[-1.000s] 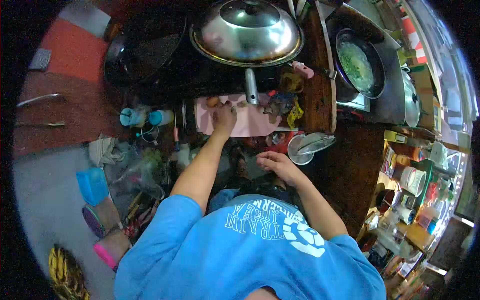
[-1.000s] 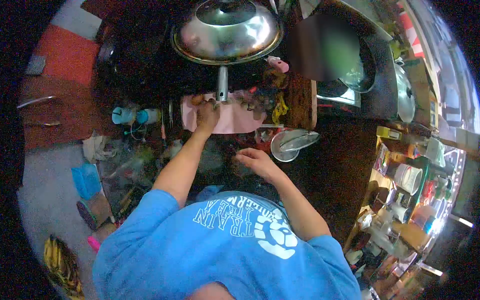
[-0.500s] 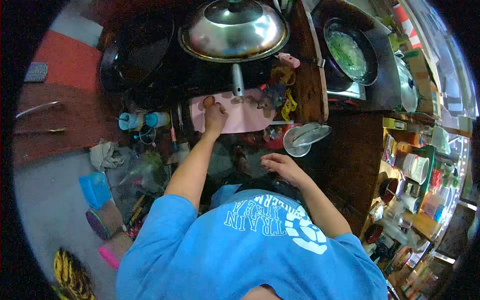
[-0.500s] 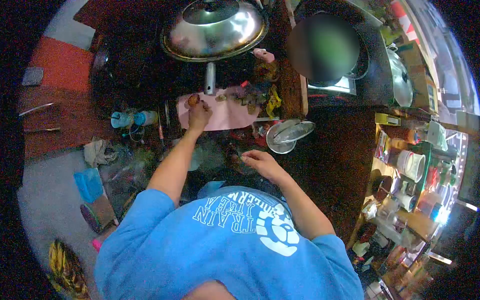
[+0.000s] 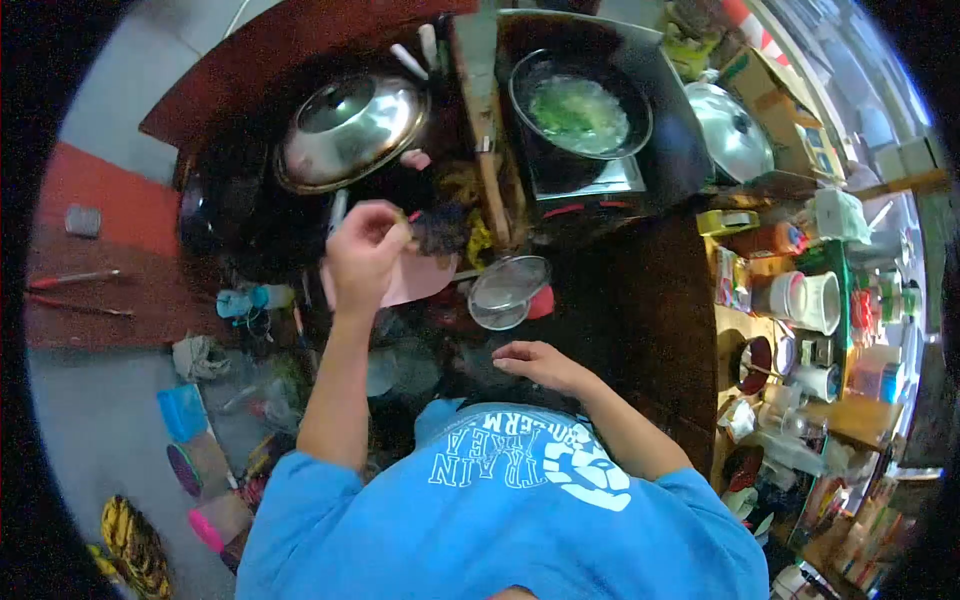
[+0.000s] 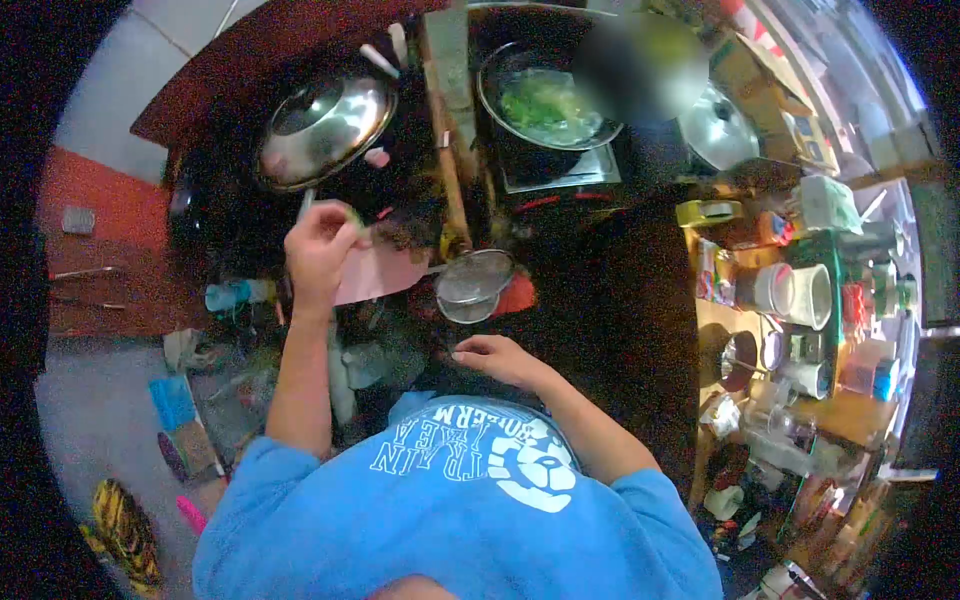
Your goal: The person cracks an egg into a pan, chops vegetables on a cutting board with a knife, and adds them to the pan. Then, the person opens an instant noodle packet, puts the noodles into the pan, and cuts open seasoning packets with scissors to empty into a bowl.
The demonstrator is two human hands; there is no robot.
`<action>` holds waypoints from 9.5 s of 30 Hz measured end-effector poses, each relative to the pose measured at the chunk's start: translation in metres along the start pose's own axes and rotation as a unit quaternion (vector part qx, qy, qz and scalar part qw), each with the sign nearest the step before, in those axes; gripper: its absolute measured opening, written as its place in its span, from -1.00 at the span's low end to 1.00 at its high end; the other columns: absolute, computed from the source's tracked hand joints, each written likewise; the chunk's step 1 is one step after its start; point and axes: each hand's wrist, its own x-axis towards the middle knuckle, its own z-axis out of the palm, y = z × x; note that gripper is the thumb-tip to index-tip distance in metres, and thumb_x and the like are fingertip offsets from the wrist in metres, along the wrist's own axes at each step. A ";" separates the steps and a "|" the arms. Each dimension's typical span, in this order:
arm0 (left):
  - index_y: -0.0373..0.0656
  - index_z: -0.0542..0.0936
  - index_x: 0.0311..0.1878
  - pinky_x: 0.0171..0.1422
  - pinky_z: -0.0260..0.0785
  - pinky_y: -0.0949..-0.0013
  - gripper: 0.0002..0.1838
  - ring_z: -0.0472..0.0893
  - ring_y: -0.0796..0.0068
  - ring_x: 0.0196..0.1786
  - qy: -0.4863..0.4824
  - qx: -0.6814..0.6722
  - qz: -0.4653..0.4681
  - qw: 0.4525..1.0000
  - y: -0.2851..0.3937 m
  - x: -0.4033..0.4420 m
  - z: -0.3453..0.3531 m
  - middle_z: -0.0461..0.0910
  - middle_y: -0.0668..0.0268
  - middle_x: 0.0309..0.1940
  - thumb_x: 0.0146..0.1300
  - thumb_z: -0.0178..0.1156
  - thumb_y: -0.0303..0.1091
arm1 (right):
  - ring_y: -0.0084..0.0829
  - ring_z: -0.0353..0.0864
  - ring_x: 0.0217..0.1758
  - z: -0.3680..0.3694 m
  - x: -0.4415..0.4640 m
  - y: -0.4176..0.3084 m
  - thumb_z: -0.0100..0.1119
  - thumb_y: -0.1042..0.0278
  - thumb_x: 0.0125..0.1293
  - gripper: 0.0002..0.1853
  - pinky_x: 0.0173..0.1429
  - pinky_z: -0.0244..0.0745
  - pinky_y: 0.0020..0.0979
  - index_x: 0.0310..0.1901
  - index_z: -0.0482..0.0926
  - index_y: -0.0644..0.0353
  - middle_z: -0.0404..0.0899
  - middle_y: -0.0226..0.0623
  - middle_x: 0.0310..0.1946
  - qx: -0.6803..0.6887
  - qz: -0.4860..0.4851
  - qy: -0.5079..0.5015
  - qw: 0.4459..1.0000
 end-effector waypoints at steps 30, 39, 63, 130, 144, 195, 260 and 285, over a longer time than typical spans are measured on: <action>-0.34 0.52 0.08 0.12 0.40 -0.04 -0.54 0.55 -0.16 0.07 0.155 0.496 -0.030 0.854 -0.271 -0.017 -0.167 0.58 -0.14 -0.06 0.13 0.34 -0.35 | -0.47 0.58 -0.06 0.026 0.013 0.025 0.21 0.02 0.38 -0.48 0.10 0.48 -0.41 0.19 0.56 0.27 0.66 -0.30 -0.08 0.022 0.075 0.021 0.997; -0.23 0.54 0.02 -0.02 0.47 -0.02 -0.60 0.62 -0.15 -0.07 -0.044 0.450 -0.035 0.891 -0.266 0.028 -0.139 0.64 -0.08 -0.18 0.22 0.33 -0.20 | -0.49 0.58 -0.06 0.070 0.061 0.012 0.23 0.05 0.38 -0.50 0.10 0.49 -0.43 0.18 0.56 0.28 0.65 -0.31 -0.09 0.102 0.128 0.070 0.984; -0.19 0.34 0.37 0.20 0.46 -0.07 -0.37 0.51 -0.18 0.20 -0.175 0.496 0.097 0.845 -0.273 -0.002 -0.087 0.35 -0.07 0.34 0.24 0.21 -0.25 | -0.51 0.62 -0.12 0.122 0.232 0.025 0.05 0.29 0.46 -0.69 0.04 0.55 -0.43 0.13 0.55 0.22 0.64 -0.37 -0.09 0.338 0.106 0.059 0.933; -0.14 0.59 0.11 0.00 0.53 0.13 -0.60 0.67 0.07 -0.14 -0.359 0.514 0.129 0.769 0.095 0.023 -0.237 0.68 0.11 -0.15 0.23 0.31 -0.22 | -0.43 0.52 0.21 0.104 0.094 -0.086 0.14 0.11 0.45 -0.50 0.32 0.40 -0.33 0.31 0.45 0.20 0.57 -0.27 0.18 0.082 0.041 -0.036 0.995; -0.09 0.63 0.07 0.13 0.51 0.06 -0.63 0.65 -0.03 -0.01 -0.392 0.564 0.028 0.726 0.120 0.071 -0.288 0.69 0.08 -0.09 0.17 0.29 -0.31 | -0.43 0.54 0.22 0.088 0.047 -0.078 0.23 0.14 0.39 -0.50 0.33 0.37 -0.38 0.26 0.52 0.24 0.64 -0.26 0.09 0.133 -0.009 0.009 0.991; -0.32 0.64 -0.04 0.12 0.55 0.02 -0.51 0.67 -0.09 0.04 -0.145 0.712 -0.022 0.687 -0.008 0.152 0.169 0.67 -0.08 -0.03 0.08 0.42 -0.12 | -0.37 0.57 0.18 -0.134 -0.274 0.161 0.12 0.09 0.46 -0.51 0.26 0.46 -0.34 0.26 0.50 0.27 0.61 -0.15 0.10 0.167 -0.037 0.220 0.960; 0.04 0.63 0.05 0.05 0.54 0.00 -0.72 0.69 -0.06 -0.03 -0.018 0.713 -0.102 0.693 0.034 0.104 0.301 0.69 0.00 -0.10 0.33 0.18 -0.14 | -0.55 0.55 -0.07 -0.371 -0.152 0.065 0.19 0.11 0.42 -0.59 0.08 0.44 -0.48 0.15 0.59 0.22 0.65 -0.39 -0.09 -0.002 -0.004 0.011 1.000; -0.12 0.70 0.08 -0.42 0.50 0.25 -0.68 0.66 0.34 -0.56 0.062 0.333 -0.226 0.913 -0.058 0.073 0.357 0.73 0.09 -0.42 0.32 0.15 -0.31 | -0.42 0.57 0.13 -0.386 -0.146 0.058 0.16 0.08 0.43 -0.53 0.25 0.42 -0.38 0.20 0.55 0.25 0.65 -0.22 0.05 0.018 -0.018 -0.015 1.000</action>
